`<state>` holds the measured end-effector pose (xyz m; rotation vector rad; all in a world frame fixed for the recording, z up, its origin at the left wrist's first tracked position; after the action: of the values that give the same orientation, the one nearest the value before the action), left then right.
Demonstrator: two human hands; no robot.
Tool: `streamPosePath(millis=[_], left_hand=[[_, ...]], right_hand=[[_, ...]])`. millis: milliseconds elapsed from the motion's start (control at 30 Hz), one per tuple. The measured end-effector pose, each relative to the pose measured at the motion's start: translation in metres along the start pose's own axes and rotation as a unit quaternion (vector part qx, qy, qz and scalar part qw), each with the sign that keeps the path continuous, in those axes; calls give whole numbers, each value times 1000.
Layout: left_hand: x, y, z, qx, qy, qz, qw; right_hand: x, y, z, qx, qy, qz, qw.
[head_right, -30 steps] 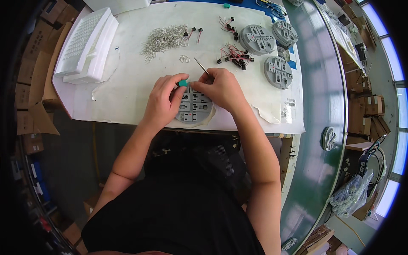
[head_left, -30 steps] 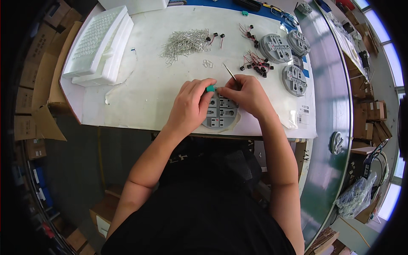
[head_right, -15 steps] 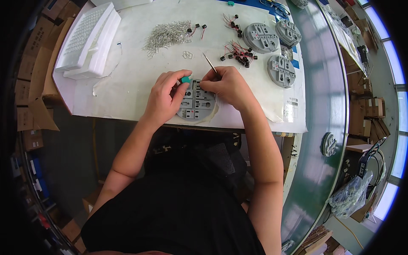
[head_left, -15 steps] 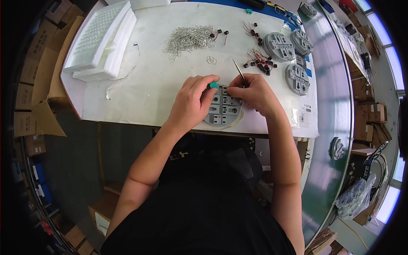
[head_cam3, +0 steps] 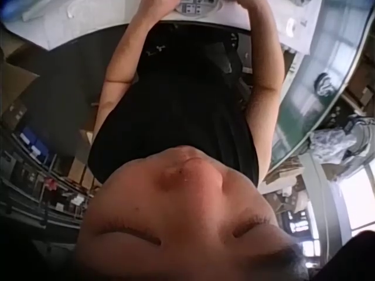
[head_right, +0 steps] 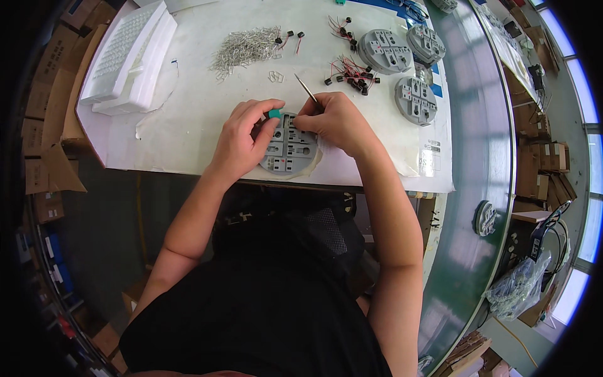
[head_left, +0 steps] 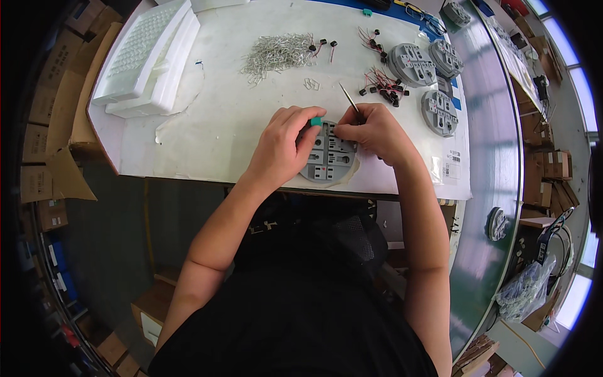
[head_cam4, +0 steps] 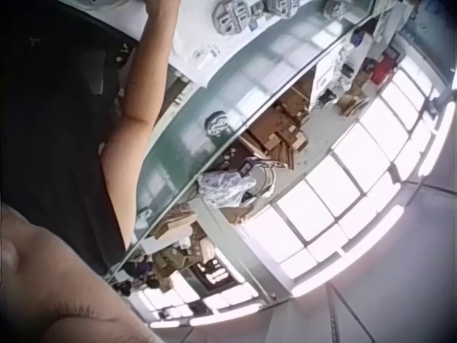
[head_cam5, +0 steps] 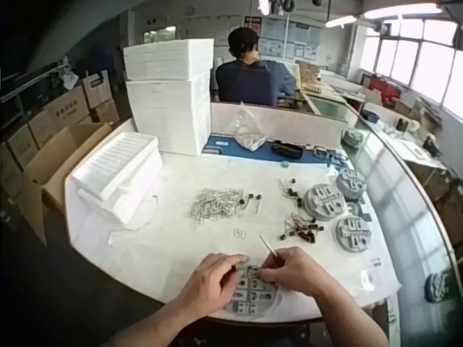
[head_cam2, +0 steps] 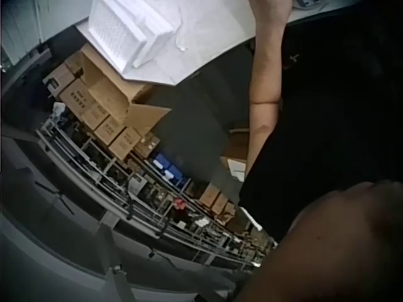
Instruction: Manually inserting and securing small electronic components and wires into a circular grey housing unit at a workbench.
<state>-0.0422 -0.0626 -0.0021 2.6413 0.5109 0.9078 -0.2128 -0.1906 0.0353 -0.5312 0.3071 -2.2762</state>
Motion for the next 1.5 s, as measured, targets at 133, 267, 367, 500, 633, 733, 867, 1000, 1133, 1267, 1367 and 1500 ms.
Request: streamPosePath(millis=[133,267,367,500,633,733,867,1000,1133,1267,1367,1500], left_hand=[[0,1,-2,10,-7,4,1000],[2,1,-2,11,-6,5,1000],[5,2,-2,4,-4,4,1000],[14,10,-9,-44,67,39,996],[11,20,-19,-66,90,113,987],[11,30,-26,-68,156,164,972],[9,41,-41,-56,219,246,942],[5,48,-44,-4,224,293,929],[-3,48,-33,-23,231,307,923],[4,39,-25,-70,165,232,956],[0,32,-22,-93,181,199,959],[-6,25,-22,-102,178,165,965]], right_hand=[[0,4,-4,1,-27,-5,1000],[1,4,-6,5,-32,1,999],[7,4,-12,-7,15,4,1000],[12,5,-17,-25,98,0,995],[9,4,-18,-8,97,-4,995],[8,4,-20,-4,97,-8,995],[11,2,-20,1,97,-7,995],[15,-3,-21,-5,105,-10,994],[31,-16,-19,79,33,-127,988],[86,-20,-27,139,-144,-309,930],[105,-5,-30,162,-303,-354,870],[98,12,-25,62,-445,-295,843]])
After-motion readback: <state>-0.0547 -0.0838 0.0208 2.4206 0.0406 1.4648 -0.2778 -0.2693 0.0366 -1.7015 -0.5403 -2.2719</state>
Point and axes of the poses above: each hand's wrist, its own y-axis towards the middle knuckle, its own x-axis out of the back of the hand, z = x × y, the point moved 1 cm from there along y, towards the middle knuckle, and after that the axes turned 3 degrees about x, right-handed, at the moved point
